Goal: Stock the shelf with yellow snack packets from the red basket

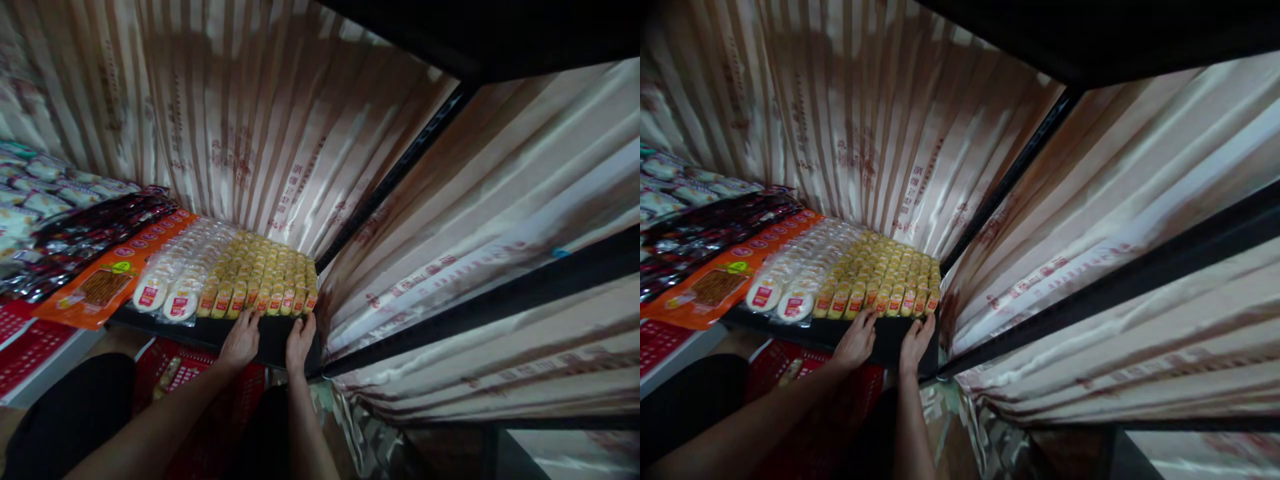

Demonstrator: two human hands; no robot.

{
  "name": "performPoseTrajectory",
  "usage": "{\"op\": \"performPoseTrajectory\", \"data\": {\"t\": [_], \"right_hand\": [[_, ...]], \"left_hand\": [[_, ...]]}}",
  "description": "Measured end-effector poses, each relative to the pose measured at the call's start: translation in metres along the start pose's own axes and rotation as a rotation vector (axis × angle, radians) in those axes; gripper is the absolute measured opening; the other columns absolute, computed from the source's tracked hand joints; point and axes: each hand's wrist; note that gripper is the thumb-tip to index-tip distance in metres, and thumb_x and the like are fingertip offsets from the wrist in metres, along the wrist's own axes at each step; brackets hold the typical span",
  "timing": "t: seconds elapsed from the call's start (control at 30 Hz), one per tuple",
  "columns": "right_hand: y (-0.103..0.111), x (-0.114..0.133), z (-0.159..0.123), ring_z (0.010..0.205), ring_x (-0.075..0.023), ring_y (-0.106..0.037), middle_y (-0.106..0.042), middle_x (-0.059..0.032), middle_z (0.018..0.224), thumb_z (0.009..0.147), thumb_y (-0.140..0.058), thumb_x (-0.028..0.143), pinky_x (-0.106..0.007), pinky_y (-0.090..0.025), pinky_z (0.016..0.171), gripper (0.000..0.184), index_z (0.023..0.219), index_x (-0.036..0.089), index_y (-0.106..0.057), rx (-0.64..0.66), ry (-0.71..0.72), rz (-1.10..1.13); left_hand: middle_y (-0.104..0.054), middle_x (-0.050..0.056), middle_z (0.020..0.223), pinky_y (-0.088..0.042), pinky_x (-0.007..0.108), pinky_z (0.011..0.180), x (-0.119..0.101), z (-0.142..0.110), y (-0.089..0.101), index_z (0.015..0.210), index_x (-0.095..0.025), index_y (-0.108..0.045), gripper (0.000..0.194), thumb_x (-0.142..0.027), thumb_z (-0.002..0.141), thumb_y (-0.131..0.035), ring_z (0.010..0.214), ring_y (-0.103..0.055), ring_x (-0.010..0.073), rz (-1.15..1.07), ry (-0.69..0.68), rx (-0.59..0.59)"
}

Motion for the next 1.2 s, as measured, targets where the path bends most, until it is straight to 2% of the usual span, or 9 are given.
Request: {"op": "performPoseTrajectory", "data": {"t": [0.1,0.2,0.33,0.53,0.7,0.8,0.93,1.1,1.2], "right_hand": [[0.006,-0.01,0.022,0.135,-0.0256,-0.027,-0.033,-0.0194,0.144,0.082,-0.027,0.045,-0.04,-0.02,0.111,0.072,0.138,0.001,-0.033,0.06,-0.132,-0.006],[0.007,-0.014,0.041,0.138,-0.0223,-0.022,-0.026,-0.0153,0.149,0.082,-0.024,0.05,-0.036,-0.015,0.113,0.077,0.142,0.003,-0.026,0.131,-0.145,-0.034],[-0.004,-0.014,0.051,0.138,-0.0209,-0.023,-0.024,-0.0146,0.15,0.083,-0.023,0.049,-0.034,-0.017,0.113,0.076,0.143,0.003,-0.023,0.189,-0.145,-0.061],[-0.017,-0.017,0.042,0.137,-0.021,-0.026,-0.028,-0.013,0.148,0.086,-0.028,0.04,-0.038,-0.022,0.111,0.066,0.143,0.007,-0.026,0.152,-0.042,-0.027],[-0.009,-0.02,0.049,0.131,-0.0235,-0.038,-0.039,-0.0129,0.143,0.087,-0.033,0.048,-0.041,-0.029,0.108,0.065,0.142,0.013,-0.032,0.079,-0.14,0.037],[-0.005,-0.016,0.062,0.133,-0.0249,-0.035,-0.038,-0.0133,0.143,0.086,-0.034,0.053,-0.041,-0.027,0.108,0.068,0.141,0.012,-0.034,0.042,-0.191,0.057],[-0.008,-0.009,0.076,0.135,-0.0247,-0.031,-0.035,-0.0139,0.145,0.087,-0.028,0.054,-0.04,-0.023,0.111,0.071,0.142,0.009,-0.032,0.066,-0.201,0.082],[-0.021,-0.008,0.074,0.137,-0.0215,-0.027,-0.031,-0.0134,0.147,0.089,-0.023,0.055,-0.037,-0.021,0.112,0.071,0.142,0.008,-0.03,0.116,-0.128,0.055],[-0.023,-0.011,0.072,0.137,-0.0201,-0.027,-0.031,-0.0119,0.147,0.088,-0.019,0.059,-0.036,-0.021,0.112,0.074,0.143,0.009,-0.029,0.137,-0.144,0.055]], "left_hand": [[-0.048,0.014,0.126,-0.041,0.043,0.102,-0.001,0.0,0.001,0.127,-0.01,-0.047,0.048,-0.008,0.08,-0.039,0.117,-0.045,0.0256,0.028,-0.055,0.027],[-0.048,0.014,0.129,-0.041,0.044,0.102,-0.002,0.001,0.0,0.127,-0.009,-0.048,0.047,-0.01,0.081,-0.039,0.118,-0.045,0.0262,0.07,-0.081,0.034],[-0.049,0.016,0.13,-0.043,0.044,0.101,-0.001,0.001,-0.002,0.128,-0.007,-0.048,0.045,-0.013,0.084,-0.036,0.119,-0.046,0.0265,0.114,-0.113,0.032],[-0.052,0.014,0.13,-0.045,0.042,0.098,-0.002,0.003,-0.007,0.126,-0.01,-0.051,0.045,-0.014,0.084,-0.038,0.12,-0.049,0.0258,0.159,-0.148,0.016],[-0.054,0.016,0.128,-0.047,0.041,0.096,-0.001,0.003,-0.008,0.124,-0.006,-0.053,0.044,-0.013,0.084,-0.036,0.116,-0.052,0.0259,0.204,-0.179,-0.013],[-0.055,0.016,0.128,-0.048,0.041,0.095,-0.001,0.003,-0.008,0.123,-0.006,-0.053,0.043,-0.014,0.085,-0.036,0.115,-0.053,0.0259,0.21,-0.193,-0.034],[-0.055,0.016,0.128,-0.047,0.04,0.096,-0.001,0.003,-0.009,0.123,-0.007,-0.053,0.042,-0.014,0.085,-0.035,0.117,-0.052,0.025,0.209,-0.203,-0.053],[-0.054,0.015,0.128,-0.046,0.041,0.096,0.001,0.001,-0.013,0.123,-0.008,-0.053,0.042,-0.016,0.086,-0.035,0.117,-0.052,0.0254,0.225,-0.209,-0.044],[-0.055,0.015,0.128,-0.047,0.041,0.096,0.003,0.0,-0.015,0.123,-0.008,-0.052,0.042,-0.016,0.085,-0.035,0.117,-0.052,0.0259,0.234,-0.21,-0.061]]}}
Point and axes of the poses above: each hand's wrist, its own z-axis towards the middle knuckle, its own y-axis out of the back of the hand, x = y × z
